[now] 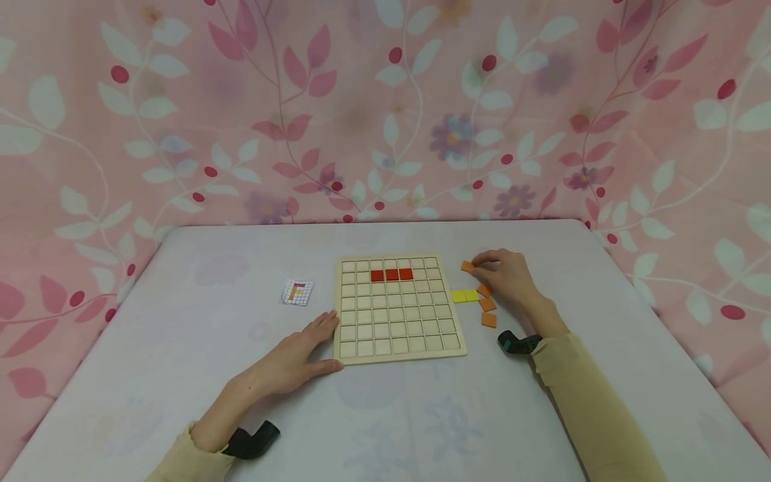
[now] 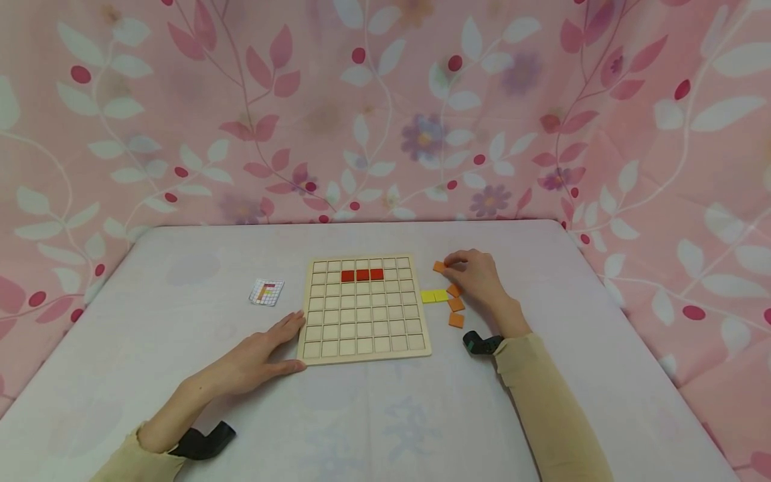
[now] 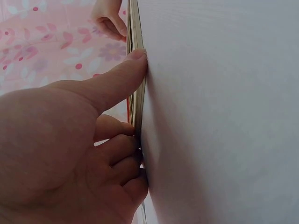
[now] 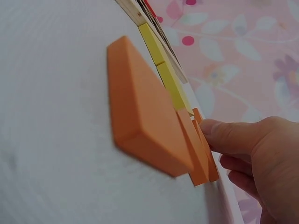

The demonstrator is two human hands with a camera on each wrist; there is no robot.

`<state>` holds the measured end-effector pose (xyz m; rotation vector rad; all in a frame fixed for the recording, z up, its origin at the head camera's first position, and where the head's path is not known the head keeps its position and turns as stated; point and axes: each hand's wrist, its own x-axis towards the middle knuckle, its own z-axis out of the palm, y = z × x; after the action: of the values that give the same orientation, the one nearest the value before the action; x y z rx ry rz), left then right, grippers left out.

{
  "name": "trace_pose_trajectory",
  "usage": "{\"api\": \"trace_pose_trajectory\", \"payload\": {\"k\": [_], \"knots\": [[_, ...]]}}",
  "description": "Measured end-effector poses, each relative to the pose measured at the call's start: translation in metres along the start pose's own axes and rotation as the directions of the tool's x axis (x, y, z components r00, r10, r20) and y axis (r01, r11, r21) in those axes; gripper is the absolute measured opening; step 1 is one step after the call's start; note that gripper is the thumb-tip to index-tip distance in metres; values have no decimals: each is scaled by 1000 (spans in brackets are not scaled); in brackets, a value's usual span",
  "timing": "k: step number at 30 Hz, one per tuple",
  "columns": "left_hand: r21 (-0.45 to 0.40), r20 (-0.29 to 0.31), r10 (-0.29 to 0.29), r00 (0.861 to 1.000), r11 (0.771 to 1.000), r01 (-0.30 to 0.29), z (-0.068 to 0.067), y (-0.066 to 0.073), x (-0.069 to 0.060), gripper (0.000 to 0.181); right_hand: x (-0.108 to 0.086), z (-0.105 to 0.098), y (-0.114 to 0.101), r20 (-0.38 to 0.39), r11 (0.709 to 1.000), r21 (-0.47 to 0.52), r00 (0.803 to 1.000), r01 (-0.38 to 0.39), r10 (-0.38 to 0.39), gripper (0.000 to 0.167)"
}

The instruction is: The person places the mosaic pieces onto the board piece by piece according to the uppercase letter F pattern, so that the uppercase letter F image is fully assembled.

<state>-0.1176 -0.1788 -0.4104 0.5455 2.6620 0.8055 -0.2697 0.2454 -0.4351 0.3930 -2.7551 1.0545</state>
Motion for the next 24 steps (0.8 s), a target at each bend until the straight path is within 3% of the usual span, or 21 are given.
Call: {"api": "trace_pose_trajectory", "payload": {"k": [15,24], "knots": [[-1,-5,10,1000,1000,-10,0,0,-1,83,1,3,0,-14,998,-28,999,47,-48,21],[3,-20,30,999,1000,-30,0,0,-2,83,0,5,0,-13,999,-39,1000,10,-11,22]]}}
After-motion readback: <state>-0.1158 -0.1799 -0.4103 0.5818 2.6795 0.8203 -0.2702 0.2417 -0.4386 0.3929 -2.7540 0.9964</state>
